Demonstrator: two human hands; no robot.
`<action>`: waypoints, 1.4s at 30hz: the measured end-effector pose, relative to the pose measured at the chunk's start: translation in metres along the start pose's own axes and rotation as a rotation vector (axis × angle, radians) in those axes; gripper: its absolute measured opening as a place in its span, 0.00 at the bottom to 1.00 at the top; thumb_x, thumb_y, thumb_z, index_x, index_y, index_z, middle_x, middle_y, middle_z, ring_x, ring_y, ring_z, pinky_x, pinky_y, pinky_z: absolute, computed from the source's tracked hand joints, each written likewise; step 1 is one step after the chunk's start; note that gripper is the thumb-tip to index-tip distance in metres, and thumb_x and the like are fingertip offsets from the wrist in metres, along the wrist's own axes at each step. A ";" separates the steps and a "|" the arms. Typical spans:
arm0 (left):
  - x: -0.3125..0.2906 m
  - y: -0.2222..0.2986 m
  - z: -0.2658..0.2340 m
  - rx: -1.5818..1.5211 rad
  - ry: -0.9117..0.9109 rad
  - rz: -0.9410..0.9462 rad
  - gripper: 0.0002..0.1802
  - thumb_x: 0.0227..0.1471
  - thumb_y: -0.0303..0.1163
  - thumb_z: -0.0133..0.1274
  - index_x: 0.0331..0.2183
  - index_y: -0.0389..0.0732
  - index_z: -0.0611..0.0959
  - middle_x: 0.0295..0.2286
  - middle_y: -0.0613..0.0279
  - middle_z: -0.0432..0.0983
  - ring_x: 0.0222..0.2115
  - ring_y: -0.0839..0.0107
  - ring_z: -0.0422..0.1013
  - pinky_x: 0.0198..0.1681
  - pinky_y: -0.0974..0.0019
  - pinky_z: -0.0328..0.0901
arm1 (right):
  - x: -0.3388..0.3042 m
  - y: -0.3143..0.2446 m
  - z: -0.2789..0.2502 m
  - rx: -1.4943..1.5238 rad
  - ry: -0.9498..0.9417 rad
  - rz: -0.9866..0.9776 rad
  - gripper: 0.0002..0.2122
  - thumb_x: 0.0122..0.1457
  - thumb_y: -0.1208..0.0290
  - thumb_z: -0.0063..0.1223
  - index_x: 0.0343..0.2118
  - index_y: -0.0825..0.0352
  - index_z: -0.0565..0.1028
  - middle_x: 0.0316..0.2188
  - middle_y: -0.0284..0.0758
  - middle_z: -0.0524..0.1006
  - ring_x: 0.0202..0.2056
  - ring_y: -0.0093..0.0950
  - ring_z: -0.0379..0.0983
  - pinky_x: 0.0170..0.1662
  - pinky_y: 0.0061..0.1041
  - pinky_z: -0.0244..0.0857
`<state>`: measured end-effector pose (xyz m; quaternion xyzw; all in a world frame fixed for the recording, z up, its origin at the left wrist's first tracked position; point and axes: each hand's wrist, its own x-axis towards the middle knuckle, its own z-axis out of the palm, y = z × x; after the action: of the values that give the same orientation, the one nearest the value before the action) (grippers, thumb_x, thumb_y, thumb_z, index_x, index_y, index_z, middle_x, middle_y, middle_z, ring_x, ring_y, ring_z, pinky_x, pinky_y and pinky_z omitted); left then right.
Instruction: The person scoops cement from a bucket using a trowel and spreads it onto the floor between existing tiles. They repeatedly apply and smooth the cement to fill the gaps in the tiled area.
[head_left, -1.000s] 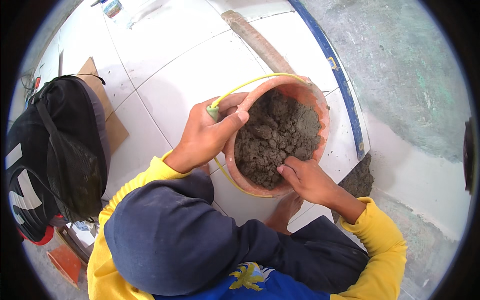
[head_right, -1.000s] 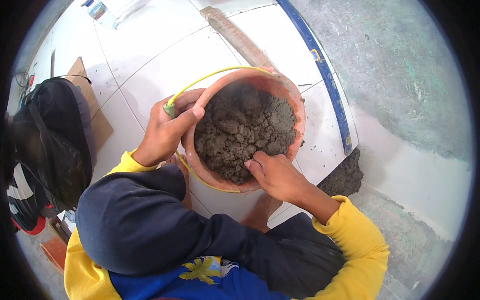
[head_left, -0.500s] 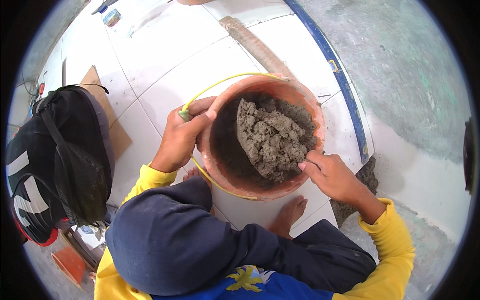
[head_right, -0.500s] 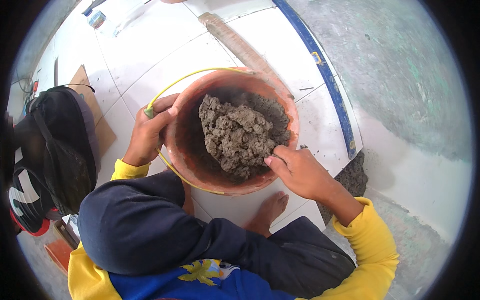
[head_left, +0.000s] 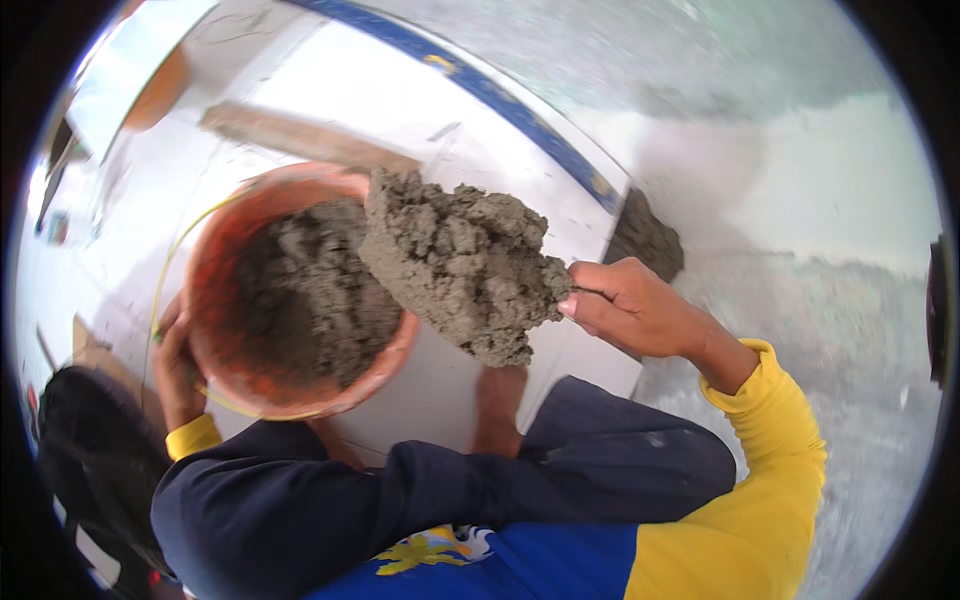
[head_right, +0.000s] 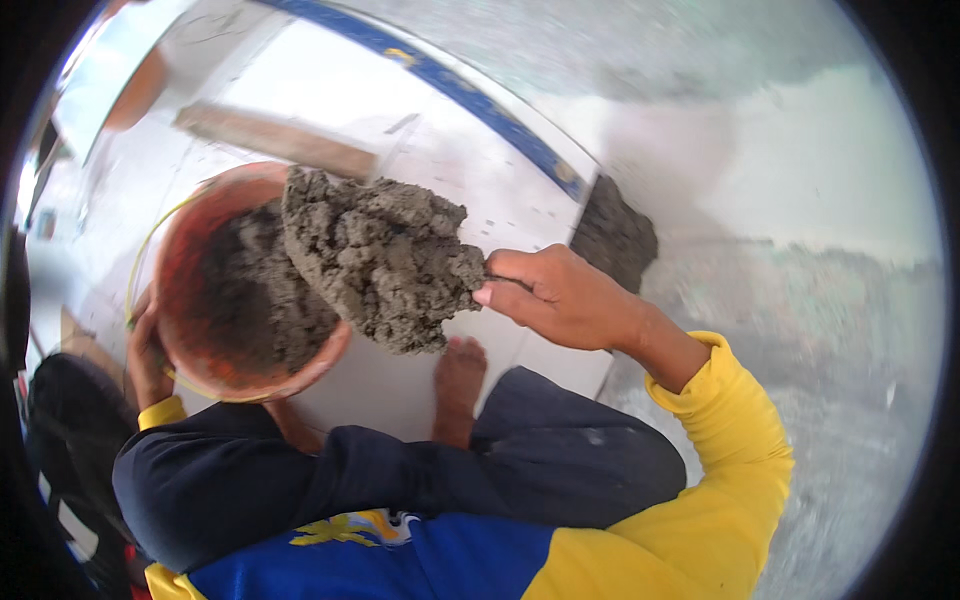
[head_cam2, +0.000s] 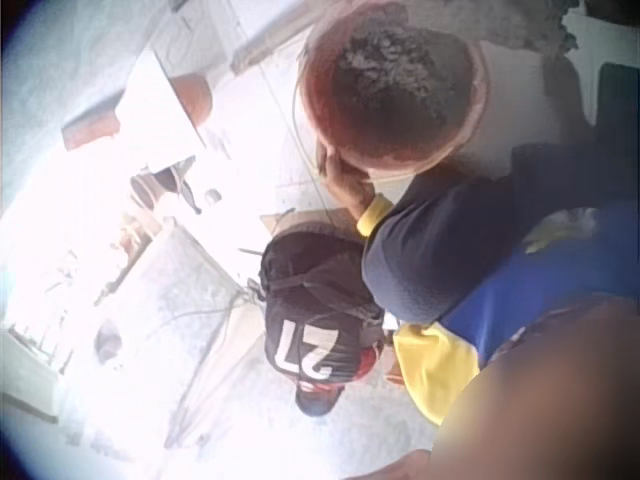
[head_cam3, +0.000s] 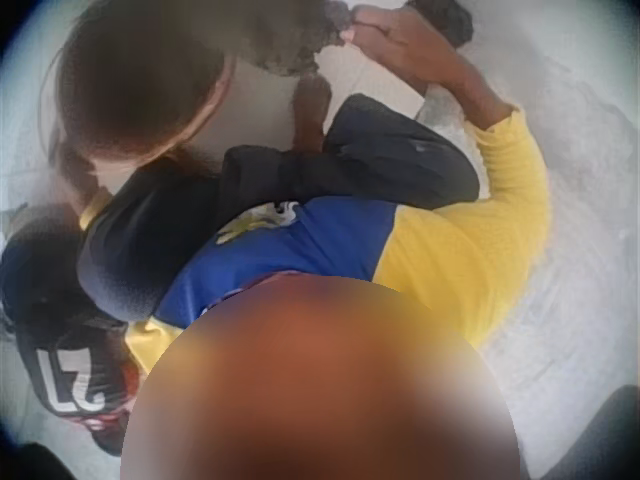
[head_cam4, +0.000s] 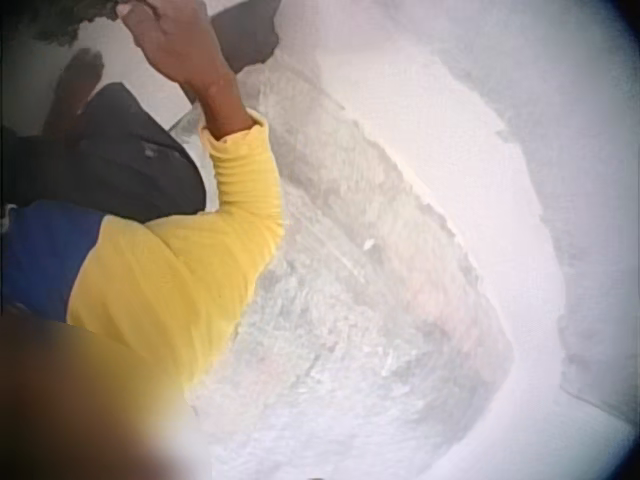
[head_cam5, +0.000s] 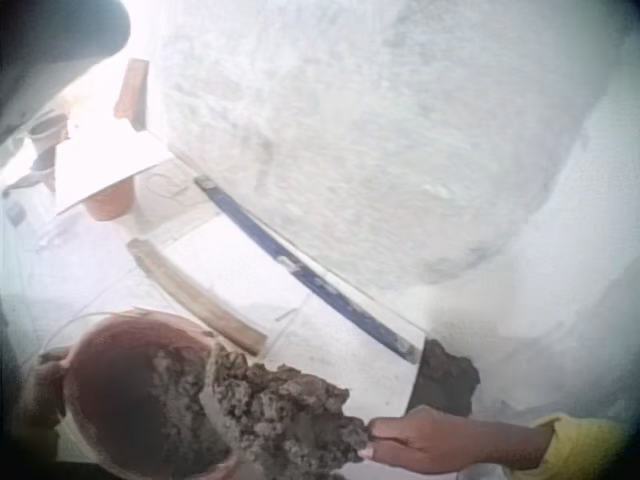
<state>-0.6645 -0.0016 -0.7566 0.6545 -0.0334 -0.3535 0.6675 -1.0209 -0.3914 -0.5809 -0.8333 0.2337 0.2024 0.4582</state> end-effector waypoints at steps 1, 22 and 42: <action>-0.002 0.000 0.002 -0.053 -0.022 0.028 0.29 0.63 0.35 0.49 0.61 0.28 0.72 0.56 0.49 0.74 0.56 0.63 0.71 0.60 0.64 0.65 | -0.021 0.015 -0.003 0.003 0.061 0.059 0.13 0.68 0.63 0.52 0.32 0.71 0.71 0.19 0.47 0.69 0.21 0.43 0.69 0.28 0.38 0.62; -0.021 0.024 0.040 0.108 -0.020 0.084 0.27 0.57 0.31 0.51 0.56 0.30 0.77 0.47 0.57 0.79 0.45 0.70 0.76 0.46 0.70 0.71 | -0.129 0.180 0.028 -0.708 0.869 0.311 0.17 0.71 0.64 0.47 0.54 0.73 0.73 0.48 0.52 0.78 0.49 0.51 0.75 0.53 0.41 0.68; -0.047 0.046 0.088 -0.049 -0.351 0.118 0.26 0.62 0.33 0.56 0.57 0.29 0.76 0.31 0.64 0.78 0.21 0.81 0.71 0.23 0.75 0.63 | 0.145 -0.043 0.118 -0.340 -0.070 -0.049 0.18 0.70 0.61 0.46 0.32 0.75 0.76 0.25 0.60 0.77 0.33 0.61 0.76 0.41 0.54 0.68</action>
<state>-0.7244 -0.0572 -0.6831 0.5633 -0.1788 -0.4232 0.6868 -0.8929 -0.2998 -0.6907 -0.8967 0.1597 0.2568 0.3231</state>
